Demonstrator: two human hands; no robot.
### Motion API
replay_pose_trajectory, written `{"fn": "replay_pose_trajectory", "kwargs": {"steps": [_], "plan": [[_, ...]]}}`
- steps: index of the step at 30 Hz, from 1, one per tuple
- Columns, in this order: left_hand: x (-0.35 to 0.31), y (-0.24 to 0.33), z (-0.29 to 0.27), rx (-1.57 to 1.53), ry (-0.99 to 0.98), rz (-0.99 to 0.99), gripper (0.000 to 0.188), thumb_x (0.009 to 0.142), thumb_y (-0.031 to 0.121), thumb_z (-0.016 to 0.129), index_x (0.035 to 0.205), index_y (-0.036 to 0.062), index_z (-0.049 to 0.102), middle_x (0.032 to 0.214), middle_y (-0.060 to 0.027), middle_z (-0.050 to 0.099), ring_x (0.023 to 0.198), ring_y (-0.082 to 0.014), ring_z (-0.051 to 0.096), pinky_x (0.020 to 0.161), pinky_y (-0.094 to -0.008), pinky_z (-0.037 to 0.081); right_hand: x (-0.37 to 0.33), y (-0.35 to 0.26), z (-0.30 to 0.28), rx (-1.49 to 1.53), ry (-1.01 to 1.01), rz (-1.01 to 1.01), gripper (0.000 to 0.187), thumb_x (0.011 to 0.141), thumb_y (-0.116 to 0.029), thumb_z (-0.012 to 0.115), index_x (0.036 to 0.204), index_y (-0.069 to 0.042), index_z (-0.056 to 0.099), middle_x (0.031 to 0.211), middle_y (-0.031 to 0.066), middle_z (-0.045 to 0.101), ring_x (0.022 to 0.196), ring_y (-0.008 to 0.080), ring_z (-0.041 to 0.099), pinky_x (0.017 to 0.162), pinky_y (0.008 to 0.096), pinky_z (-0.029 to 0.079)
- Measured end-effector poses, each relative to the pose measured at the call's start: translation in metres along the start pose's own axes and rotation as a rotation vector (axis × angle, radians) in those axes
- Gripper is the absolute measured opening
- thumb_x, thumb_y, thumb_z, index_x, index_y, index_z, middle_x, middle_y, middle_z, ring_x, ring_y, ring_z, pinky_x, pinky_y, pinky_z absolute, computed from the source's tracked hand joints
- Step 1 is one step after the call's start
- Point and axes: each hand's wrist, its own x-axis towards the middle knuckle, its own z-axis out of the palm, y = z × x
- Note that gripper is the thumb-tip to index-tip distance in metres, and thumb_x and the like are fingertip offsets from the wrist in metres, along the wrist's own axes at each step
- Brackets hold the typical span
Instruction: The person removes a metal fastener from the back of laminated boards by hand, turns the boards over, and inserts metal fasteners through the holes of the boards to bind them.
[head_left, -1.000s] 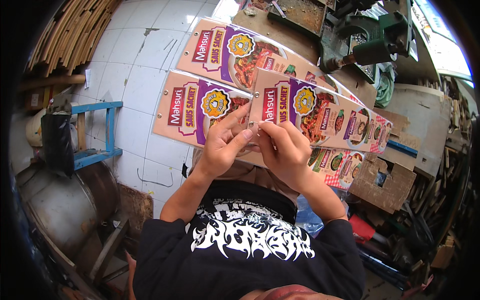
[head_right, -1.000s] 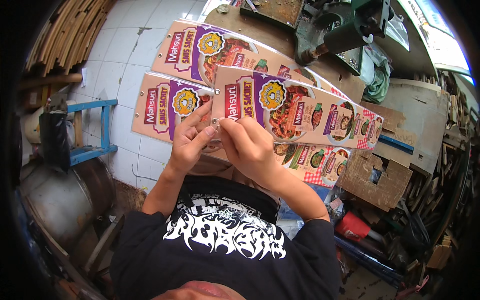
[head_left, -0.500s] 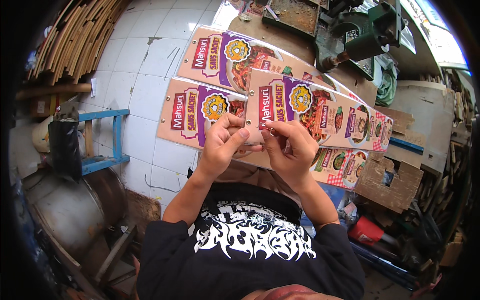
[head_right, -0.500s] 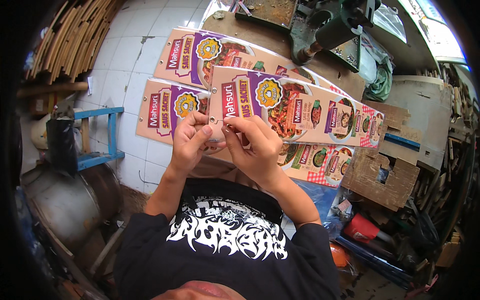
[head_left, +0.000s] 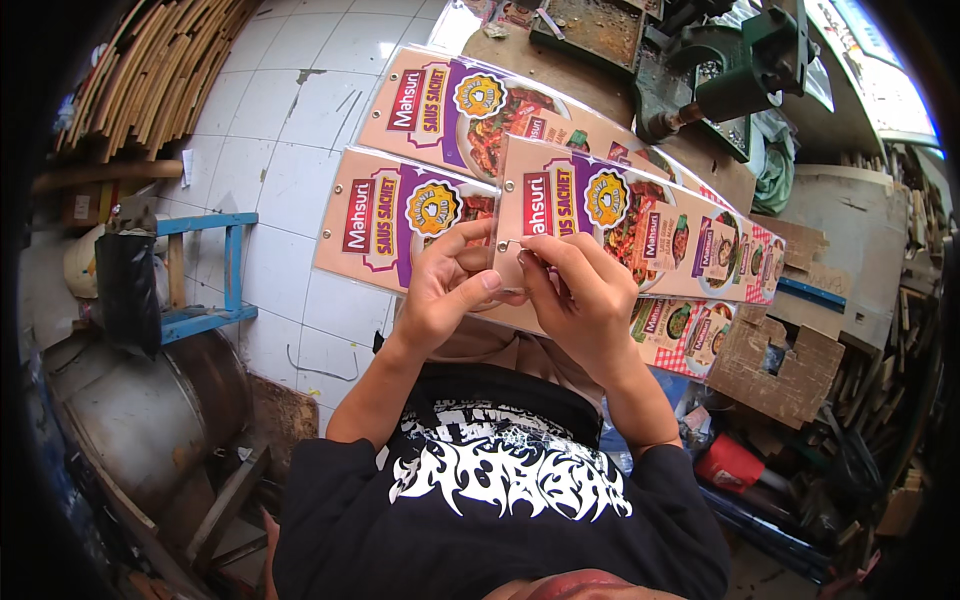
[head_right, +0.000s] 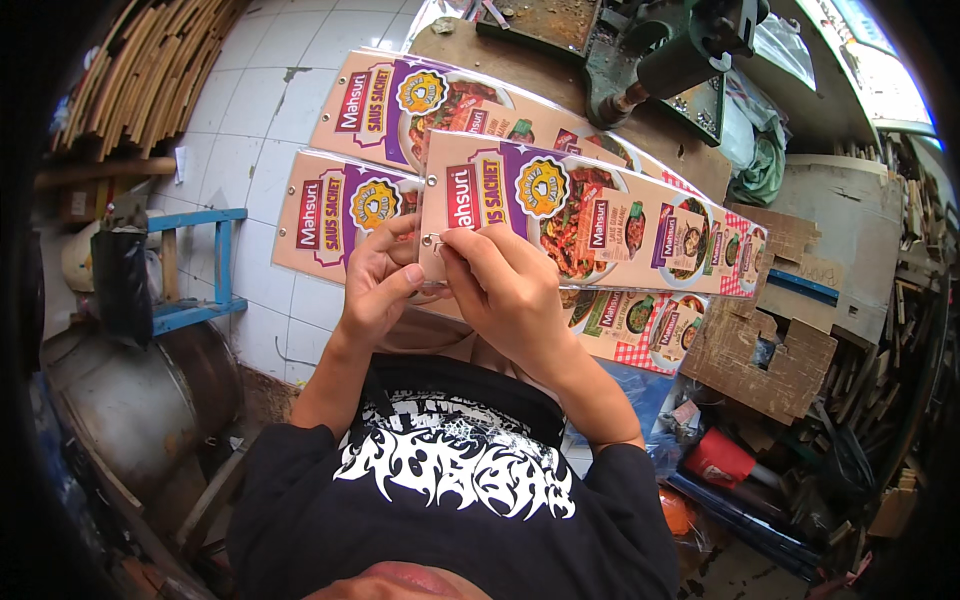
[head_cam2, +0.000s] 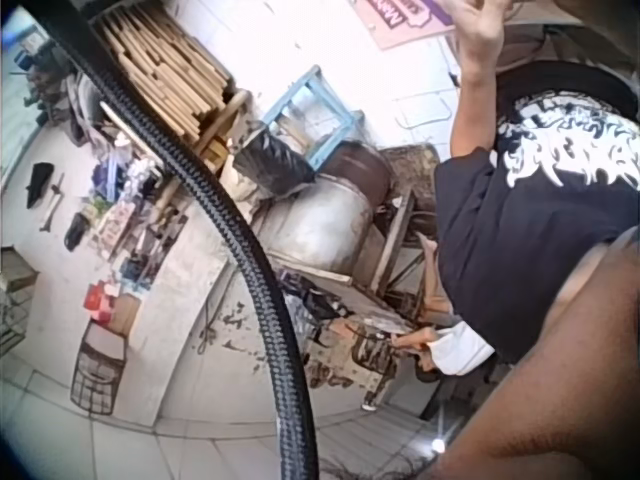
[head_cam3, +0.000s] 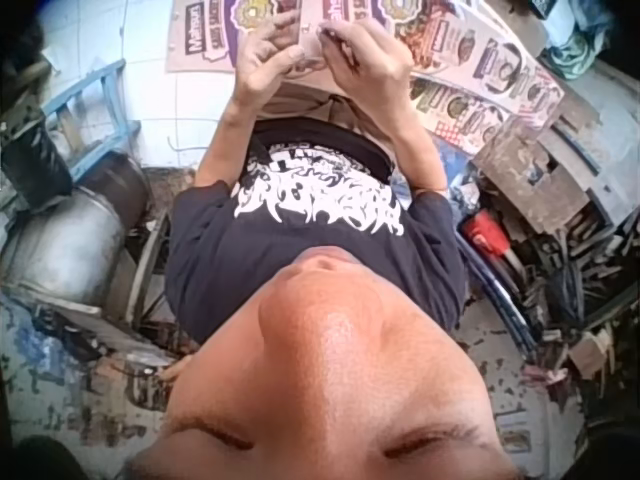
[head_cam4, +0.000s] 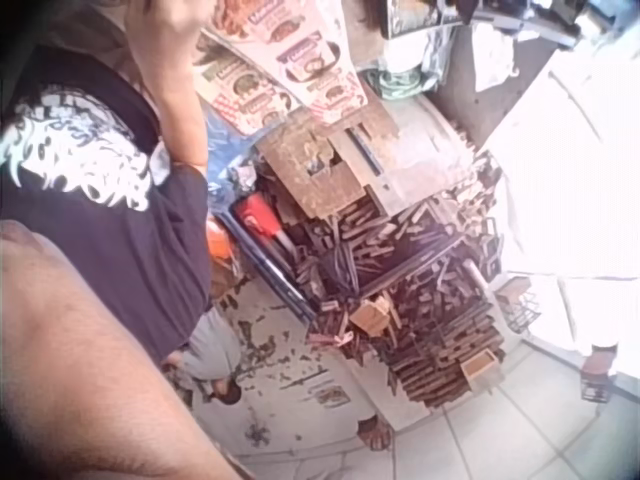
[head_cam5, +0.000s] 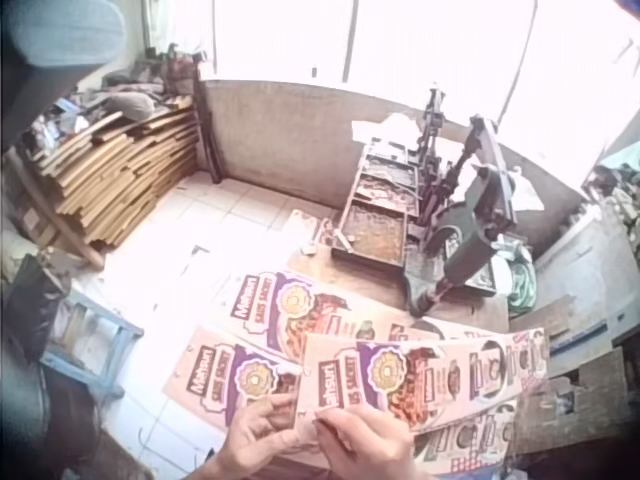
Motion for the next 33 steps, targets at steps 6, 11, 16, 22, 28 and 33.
{"fn": "replay_pose_trajectory", "kwargs": {"steps": [6,11,16,22,28,33], "plan": [[-0.001,-0.002,-0.001,0.031,-0.005,0.006,0.050,0.096,-0.001,0.050,0.142,-0.0057,0.033,0.123,-0.0257,0.060,0.110,-0.0276,0.064,0.090,-0.0385,0.059,0.000,0.005,0.000,-0.049,-0.035,-0.095,0.024,0.077,0.002,0.072,0.100,-0.002,0.065,0.079,0.0095,0.061,0.063,0.0251,0.062,0.055,0.0349,0.049],[-0.002,-0.001,0.008,0.065,0.087,0.018,0.049,0.093,0.003,0.051,0.138,-0.0098,0.036,0.118,-0.0241,0.063,0.100,-0.0256,0.069,0.082,-0.0357,0.062,0.001,0.013,-0.005,-0.090,-0.124,-0.196,0.035,0.071,0.004,0.070,0.105,0.000,0.064,0.081,0.0092,0.058,0.066,0.0239,0.062,0.055,0.0346,0.050],[-0.003,0.000,0.006,0.076,0.074,-0.005,0.050,0.093,0.003,0.052,0.139,-0.0100,0.036,0.119,-0.0237,0.063,0.101,-0.0259,0.069,0.083,-0.0361,0.062,0.007,0.019,-0.009,-0.186,-0.157,-0.358,0.043,0.066,0.001,0.066,0.109,0.002,0.063,0.083,0.0083,0.057,0.068,0.0228,0.061,0.055,0.0341,0.050],[-0.001,-0.002,0.011,0.091,0.098,0.014,0.048,0.095,-0.001,0.049,0.140,-0.0096,0.035,0.121,-0.0242,0.062,0.104,-0.0263,0.067,0.084,-0.0364,0.061,0.010,0.014,-0.011,-0.241,-0.241,-0.300,0.035,0.068,0.000,0.066,0.103,0.001,0.062,0.078,0.0082,0.050,0.067,0.0235,0.059,0.055,0.0357,0.049],[-0.002,-0.002,0.011,0.119,0.071,0.013,0.047,0.095,-0.005,0.047,0.141,-0.0101,0.035,0.124,-0.0227,0.060,0.109,-0.0240,0.065,0.088,-0.0344,0.060,0.010,0.004,-0.010,-0.075,-0.241,-0.043,0.019,0.078,0.002,0.068,0.095,-0.001,0.060,0.075,0.0109,0.053,0.063,0.0275,0.059,0.054,0.0373,0.048],[-0.003,-0.005,0.011,0.150,0.097,0.033,0.048,0.095,-0.005,0.047,0.141,-0.0101,0.036,0.124,-0.0226,0.060,0.110,-0.0249,0.064,0.087,-0.0331,0.060,0.007,0.004,-0.005,0.097,-0.153,0.146,0.014,0.080,0.001,0.069,0.094,-0.001,0.064,0.074,0.0110,0.060,0.059,0.0262,0.062,0.052,0.0347,0.048]]}}
